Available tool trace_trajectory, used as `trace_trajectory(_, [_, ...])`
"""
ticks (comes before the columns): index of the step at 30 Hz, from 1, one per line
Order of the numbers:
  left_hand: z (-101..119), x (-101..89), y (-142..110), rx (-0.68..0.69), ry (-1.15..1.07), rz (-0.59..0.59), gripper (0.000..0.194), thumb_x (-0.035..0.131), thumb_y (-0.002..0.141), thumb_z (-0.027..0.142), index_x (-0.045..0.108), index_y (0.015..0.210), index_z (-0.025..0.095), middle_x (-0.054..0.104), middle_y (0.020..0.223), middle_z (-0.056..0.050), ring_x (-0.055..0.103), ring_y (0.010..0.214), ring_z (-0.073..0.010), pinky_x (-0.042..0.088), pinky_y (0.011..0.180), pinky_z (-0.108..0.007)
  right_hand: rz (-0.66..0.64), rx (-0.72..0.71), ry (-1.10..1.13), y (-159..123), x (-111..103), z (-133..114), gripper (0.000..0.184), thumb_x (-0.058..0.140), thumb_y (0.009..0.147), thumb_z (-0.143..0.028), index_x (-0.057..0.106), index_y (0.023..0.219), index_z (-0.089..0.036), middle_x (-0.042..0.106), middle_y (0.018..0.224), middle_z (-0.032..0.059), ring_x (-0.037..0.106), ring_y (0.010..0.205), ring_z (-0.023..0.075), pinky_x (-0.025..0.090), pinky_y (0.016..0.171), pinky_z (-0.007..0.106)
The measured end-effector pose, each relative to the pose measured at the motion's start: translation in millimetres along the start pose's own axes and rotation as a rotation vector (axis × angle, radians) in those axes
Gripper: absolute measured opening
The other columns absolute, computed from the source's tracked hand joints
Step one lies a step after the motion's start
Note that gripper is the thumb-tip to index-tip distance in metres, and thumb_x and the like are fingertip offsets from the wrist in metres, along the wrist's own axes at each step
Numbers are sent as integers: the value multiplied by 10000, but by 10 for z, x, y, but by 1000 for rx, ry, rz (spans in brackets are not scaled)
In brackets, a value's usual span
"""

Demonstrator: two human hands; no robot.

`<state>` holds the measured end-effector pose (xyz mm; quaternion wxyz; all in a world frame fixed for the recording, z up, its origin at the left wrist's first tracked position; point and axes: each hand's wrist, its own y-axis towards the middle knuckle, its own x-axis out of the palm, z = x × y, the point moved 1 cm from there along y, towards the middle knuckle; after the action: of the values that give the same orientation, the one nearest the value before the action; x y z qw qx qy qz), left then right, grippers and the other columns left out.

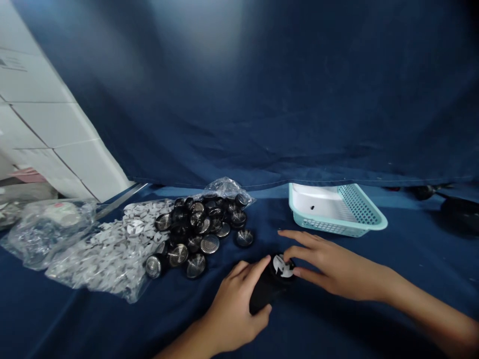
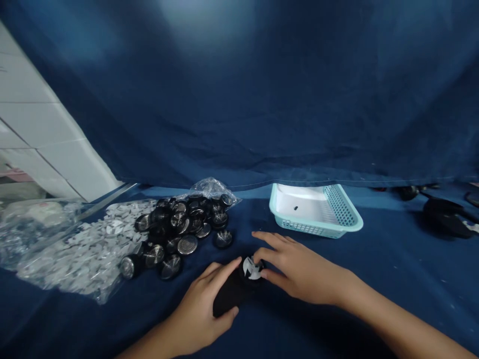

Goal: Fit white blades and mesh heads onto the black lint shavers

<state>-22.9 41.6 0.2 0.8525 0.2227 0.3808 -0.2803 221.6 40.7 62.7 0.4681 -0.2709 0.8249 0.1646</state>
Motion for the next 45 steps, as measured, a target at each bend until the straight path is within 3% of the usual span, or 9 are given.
trace_trajectory(6, [0,12,-24,5,5,-5,827,616,719,169,266,1457,298,538,1296,-50,488,1155,-252,432,1010,-432,-85,23,69,-41,-87,28,251,541,919,-403,654,1127,-320,316,1536,9,344,1383,302,348,1099,505])
trace_trajectory(13, [-9,16,-25,13,3,1,834,613,718,160,255,1458,301,526,1316,-42,481,1165,-248,418,1025,-437,-157,20,12,-73,-53,-54,363,518,933,-410,543,1294,-414,277,1556,-28,320,1399,283,337,1114,500])
trace_trajectory(19, [-10,13,-15,31,12,8,830,612,720,165,255,1458,293,523,1329,-43,477,1166,-252,416,1027,-446,-33,-21,-116,-35,33,-109,402,508,942,-402,500,1344,-399,336,1534,21,362,1372,306,344,1096,539])
trace_trajectory(25, [-13,17,-5,30,13,7,818,610,720,167,268,1454,284,525,1325,-50,481,1171,-257,413,1033,-455,87,-66,-269,5,83,-63,366,532,925,-431,581,1277,-340,409,1487,66,384,1350,337,326,1088,585])
trace_trajectory(31, [-7,12,-9,24,15,5,834,630,708,170,272,1452,295,524,1334,-42,481,1167,-257,419,1029,-443,28,-38,-243,-39,-10,-104,290,510,933,-448,665,1143,-321,389,1501,36,398,1349,312,359,1084,551])
trace_trajectory(35, [-9,12,-9,27,7,3,833,628,705,166,277,1450,291,526,1338,-39,475,1170,-262,420,1023,-452,-32,-45,-207,-76,-50,-165,281,519,930,-444,652,1162,-357,396,1501,12,403,1352,290,361,1096,526])
trace_trajectory(39, [-21,27,-11,39,9,13,810,624,716,181,286,1447,271,521,1346,-45,472,1173,-269,415,1025,-463,-2,-88,-269,-82,19,-194,361,552,919,-408,568,1279,-380,395,1505,15,407,1349,303,363,1089,551])
trace_trajectory(45, [-29,35,-11,38,24,18,825,630,706,176,280,1445,282,505,1370,-39,467,1194,-263,391,1056,-460,112,-103,-461,-20,174,-184,392,545,929,-352,538,1315,-288,422,1488,76,387,1358,326,373,1072,583])
